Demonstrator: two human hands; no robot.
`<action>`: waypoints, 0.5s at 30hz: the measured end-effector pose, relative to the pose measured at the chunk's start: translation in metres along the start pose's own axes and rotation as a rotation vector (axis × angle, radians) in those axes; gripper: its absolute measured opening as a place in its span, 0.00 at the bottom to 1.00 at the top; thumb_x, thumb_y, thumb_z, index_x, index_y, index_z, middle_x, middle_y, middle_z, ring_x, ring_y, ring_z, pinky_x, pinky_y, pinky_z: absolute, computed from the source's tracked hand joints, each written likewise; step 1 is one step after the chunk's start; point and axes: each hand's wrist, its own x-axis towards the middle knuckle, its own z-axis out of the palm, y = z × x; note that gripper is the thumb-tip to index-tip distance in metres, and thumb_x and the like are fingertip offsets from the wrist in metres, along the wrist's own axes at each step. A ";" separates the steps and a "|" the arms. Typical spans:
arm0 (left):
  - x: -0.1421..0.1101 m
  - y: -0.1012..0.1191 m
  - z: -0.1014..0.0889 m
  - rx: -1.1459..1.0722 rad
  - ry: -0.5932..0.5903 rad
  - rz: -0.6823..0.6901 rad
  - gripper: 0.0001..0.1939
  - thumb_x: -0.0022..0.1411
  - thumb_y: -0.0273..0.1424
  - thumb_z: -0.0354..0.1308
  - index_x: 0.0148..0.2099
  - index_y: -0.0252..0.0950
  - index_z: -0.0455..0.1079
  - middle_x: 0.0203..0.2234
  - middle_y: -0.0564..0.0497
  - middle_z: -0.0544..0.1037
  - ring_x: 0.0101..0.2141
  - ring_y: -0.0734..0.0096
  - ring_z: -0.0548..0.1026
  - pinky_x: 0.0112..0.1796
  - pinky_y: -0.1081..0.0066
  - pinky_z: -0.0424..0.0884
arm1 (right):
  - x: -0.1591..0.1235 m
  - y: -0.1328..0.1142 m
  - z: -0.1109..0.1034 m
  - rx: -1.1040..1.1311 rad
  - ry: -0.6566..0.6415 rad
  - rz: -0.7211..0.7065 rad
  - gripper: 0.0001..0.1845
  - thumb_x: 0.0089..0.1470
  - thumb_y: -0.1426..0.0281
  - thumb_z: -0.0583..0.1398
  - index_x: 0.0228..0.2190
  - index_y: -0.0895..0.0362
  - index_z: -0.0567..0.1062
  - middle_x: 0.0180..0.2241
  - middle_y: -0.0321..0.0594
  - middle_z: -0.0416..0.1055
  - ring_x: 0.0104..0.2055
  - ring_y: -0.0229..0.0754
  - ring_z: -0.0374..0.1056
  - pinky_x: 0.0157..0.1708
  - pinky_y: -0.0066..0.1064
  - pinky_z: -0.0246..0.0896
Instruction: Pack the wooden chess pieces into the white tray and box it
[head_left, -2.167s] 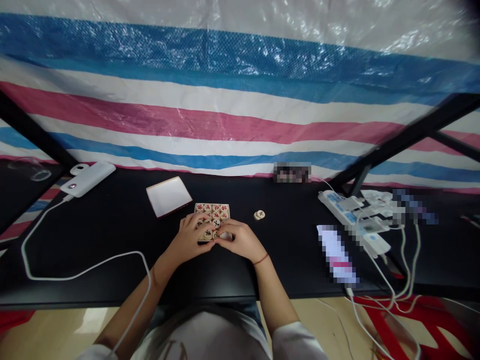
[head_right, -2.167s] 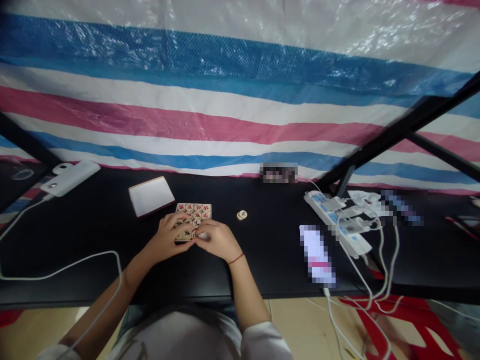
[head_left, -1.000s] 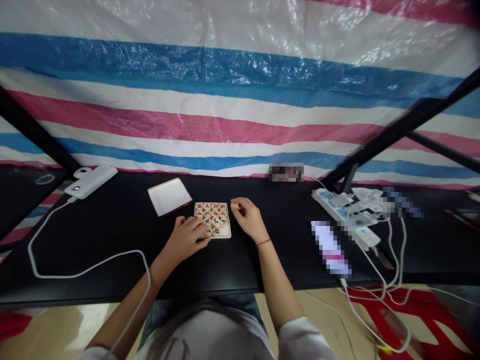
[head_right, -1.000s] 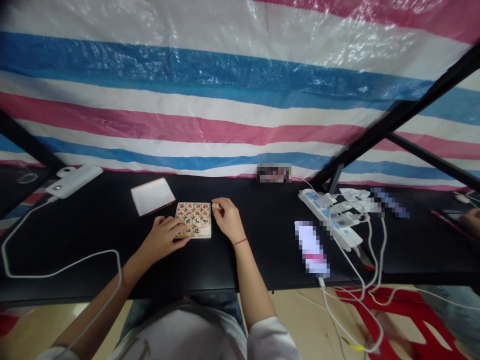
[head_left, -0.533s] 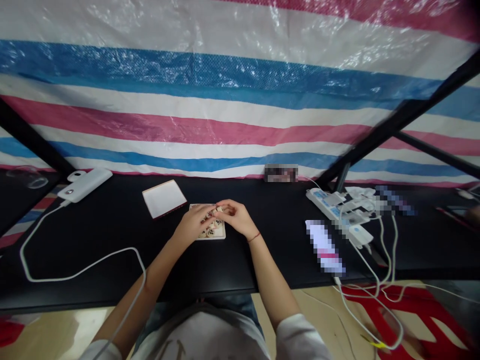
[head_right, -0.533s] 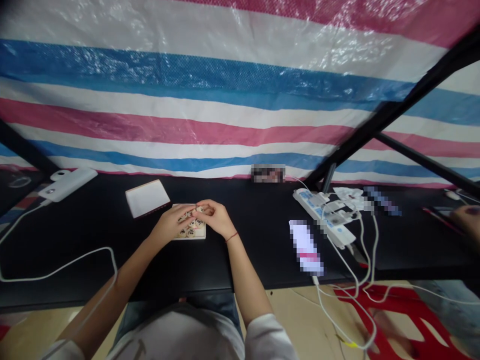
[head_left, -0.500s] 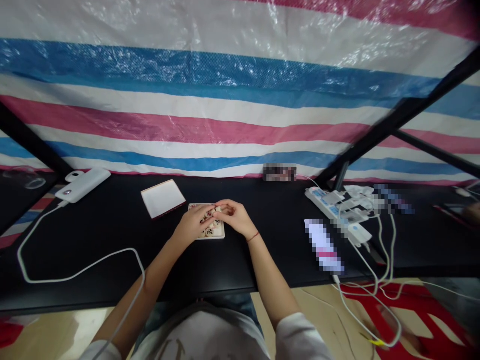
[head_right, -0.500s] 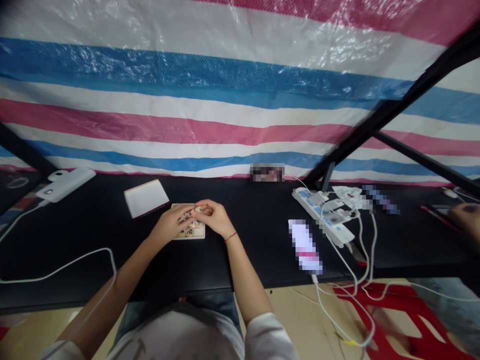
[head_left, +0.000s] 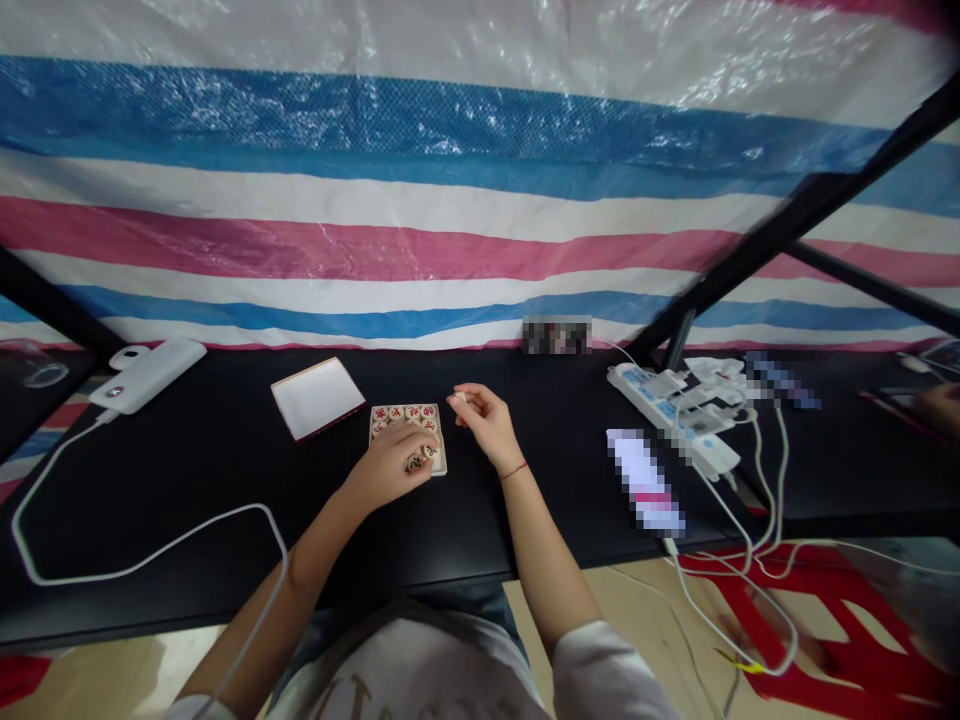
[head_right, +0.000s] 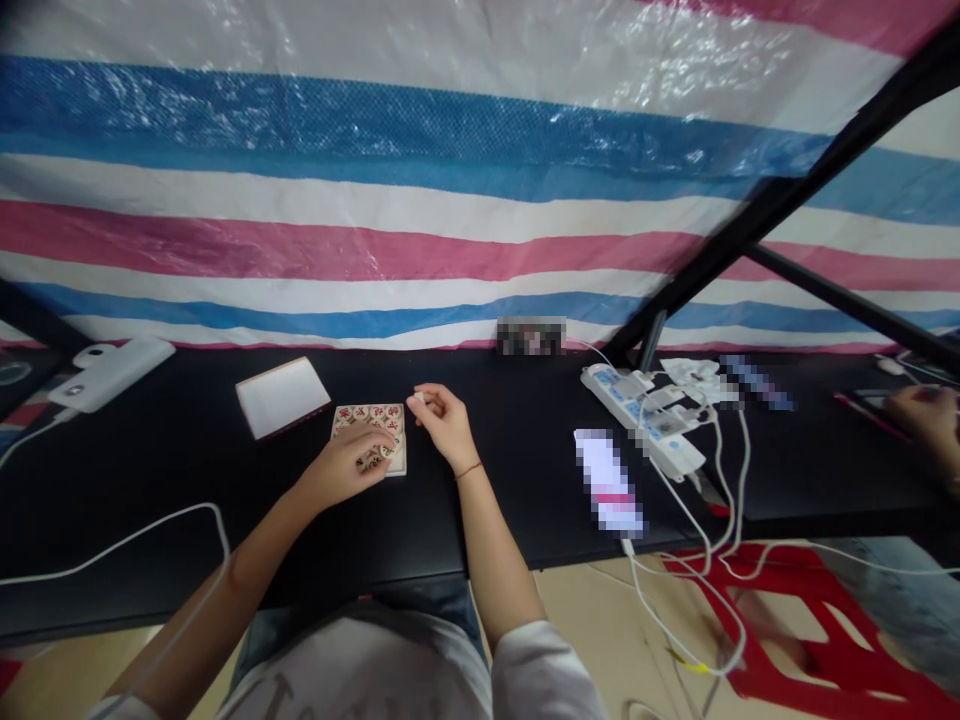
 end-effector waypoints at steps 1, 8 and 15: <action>0.000 0.000 0.001 0.002 -0.029 0.008 0.08 0.59 0.25 0.53 0.40 0.39 0.71 0.38 0.51 0.78 0.42 0.67 0.74 0.47 0.64 0.68 | 0.000 0.002 -0.001 0.008 0.014 0.004 0.24 0.44 0.53 0.66 0.38 0.56 0.72 0.32 0.38 0.73 0.23 0.32 0.64 0.24 0.26 0.63; -0.001 -0.007 0.009 0.143 -0.107 0.105 0.07 0.61 0.37 0.59 0.37 0.40 0.74 0.37 0.53 0.79 0.42 0.65 0.70 0.47 0.63 0.61 | 0.000 0.004 0.000 0.062 0.017 -0.009 0.22 0.45 0.56 0.67 0.37 0.56 0.73 0.31 0.37 0.74 0.22 0.31 0.63 0.23 0.25 0.60; -0.004 -0.005 0.006 0.286 -0.077 0.146 0.08 0.61 0.38 0.59 0.34 0.42 0.77 0.39 0.52 0.77 0.42 0.63 0.66 0.45 0.62 0.57 | -0.009 -0.001 0.000 0.084 -0.047 0.016 0.21 0.41 0.60 0.69 0.37 0.55 0.73 0.37 0.40 0.76 0.29 0.34 0.69 0.30 0.28 0.66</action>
